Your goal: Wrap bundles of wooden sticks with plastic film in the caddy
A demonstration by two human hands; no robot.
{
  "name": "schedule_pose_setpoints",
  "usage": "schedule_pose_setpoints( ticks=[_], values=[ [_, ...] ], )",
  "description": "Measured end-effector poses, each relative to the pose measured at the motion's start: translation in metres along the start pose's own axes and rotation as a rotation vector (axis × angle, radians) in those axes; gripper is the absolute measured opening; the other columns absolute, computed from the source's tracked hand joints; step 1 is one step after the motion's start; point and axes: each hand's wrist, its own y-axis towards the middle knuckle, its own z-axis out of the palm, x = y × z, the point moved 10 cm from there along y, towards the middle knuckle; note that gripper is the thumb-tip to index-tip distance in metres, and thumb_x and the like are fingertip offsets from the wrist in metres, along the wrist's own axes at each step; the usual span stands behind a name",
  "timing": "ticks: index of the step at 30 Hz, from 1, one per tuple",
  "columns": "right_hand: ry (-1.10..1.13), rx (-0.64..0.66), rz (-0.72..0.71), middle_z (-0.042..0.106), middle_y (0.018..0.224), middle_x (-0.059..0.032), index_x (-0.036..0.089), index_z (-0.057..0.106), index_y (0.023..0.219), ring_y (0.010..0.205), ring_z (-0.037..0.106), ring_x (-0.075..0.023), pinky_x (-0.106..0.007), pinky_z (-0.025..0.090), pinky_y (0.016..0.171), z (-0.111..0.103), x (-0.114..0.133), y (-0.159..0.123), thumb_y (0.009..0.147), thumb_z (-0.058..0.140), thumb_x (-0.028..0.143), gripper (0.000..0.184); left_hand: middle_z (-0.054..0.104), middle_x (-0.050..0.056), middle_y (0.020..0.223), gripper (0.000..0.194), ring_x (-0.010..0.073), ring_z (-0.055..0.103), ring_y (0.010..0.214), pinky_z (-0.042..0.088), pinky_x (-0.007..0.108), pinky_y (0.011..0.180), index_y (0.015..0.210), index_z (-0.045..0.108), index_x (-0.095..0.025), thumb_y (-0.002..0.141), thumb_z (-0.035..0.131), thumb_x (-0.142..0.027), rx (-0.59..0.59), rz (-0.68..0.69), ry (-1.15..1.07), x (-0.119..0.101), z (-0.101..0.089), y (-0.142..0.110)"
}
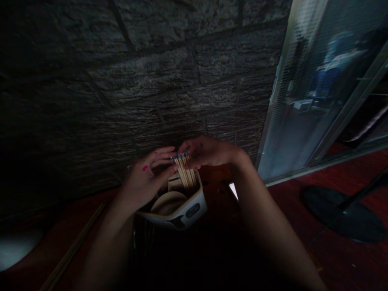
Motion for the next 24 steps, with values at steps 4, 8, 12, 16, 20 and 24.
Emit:
schedule_pose_setpoints(
  ticks=[4,8,12,16,20,24],
  values=[
    [0.036,0.001,-0.007,0.067,0.088,-0.0018,0.018,0.06,0.12,0.067,0.057,-0.0106,-0.024,0.045,0.063,-0.002,-0.001,-0.002,0.075,0.073,0.033,0.049,0.067,0.011,0.12,0.045,0.0207,0.068,0.102,0.057,0.038,0.089,0.126,0.056,-0.018,0.084,0.067,-0.03,-0.002,-0.024,-0.018,0.002,-0.001,-0.001],
    [0.062,-0.017,-0.025,0.064,0.08,0.0006,0.017,0.059,0.119,0.066,0.056,-0.01,-0.024,0.046,0.064,-0.005,0.002,-0.004,0.076,0.073,0.031,0.048,0.066,0.012,0.122,0.046,0.0211,0.068,0.103,0.057,0.038,0.09,0.125,0.056,-0.018,0.083,0.068,-0.03,-0.011,-0.039,-0.033,0.001,-0.005,0.0],
    [0.104,-0.046,-0.035,0.067,0.094,-0.0025,0.017,0.058,0.118,0.066,0.058,-0.0085,-0.023,0.048,0.066,-0.01,0.003,-0.006,0.073,0.075,0.026,0.049,0.066,0.012,0.121,0.045,0.0213,0.069,0.1,0.057,0.04,0.09,0.124,0.056,-0.016,0.082,0.069,-0.028,-0.047,-0.04,-0.025,0.0,-0.011,0.0],
    [0.124,-0.069,-0.033,0.067,0.099,-0.0044,0.016,0.058,0.119,0.069,0.06,-0.0093,-0.023,0.05,0.065,-0.014,0.002,-0.008,0.073,0.075,0.025,0.05,0.066,0.011,0.121,0.045,0.0209,0.068,0.102,0.057,0.039,0.09,0.125,0.056,-0.017,0.083,0.069,-0.028,-0.033,-0.044,-0.035,0.001,-0.006,0.0],
    [0.112,-0.092,0.003,0.068,0.1,-0.0047,0.018,0.058,0.118,0.074,0.062,-0.0106,-0.021,0.05,0.064,-0.02,-0.003,-0.011,0.073,0.075,0.025,0.049,0.066,0.011,0.122,0.046,0.0208,0.068,0.103,0.058,0.038,0.089,0.126,0.055,-0.018,0.083,0.068,-0.029,-0.023,-0.039,-0.026,0.002,-0.004,0.0],
    [0.123,-0.097,0.036,0.069,0.101,-0.005,0.019,0.057,0.121,0.074,0.062,-0.0107,-0.022,0.05,0.065,-0.022,-0.005,-0.014,0.073,0.075,0.026,0.052,0.065,0.012,0.123,0.047,0.022,0.068,0.102,0.06,0.037,0.083,0.127,0.055,-0.018,0.083,0.068,-0.03,-0.033,-0.049,-0.023,0.002,-0.006,0.0]
  ],
)
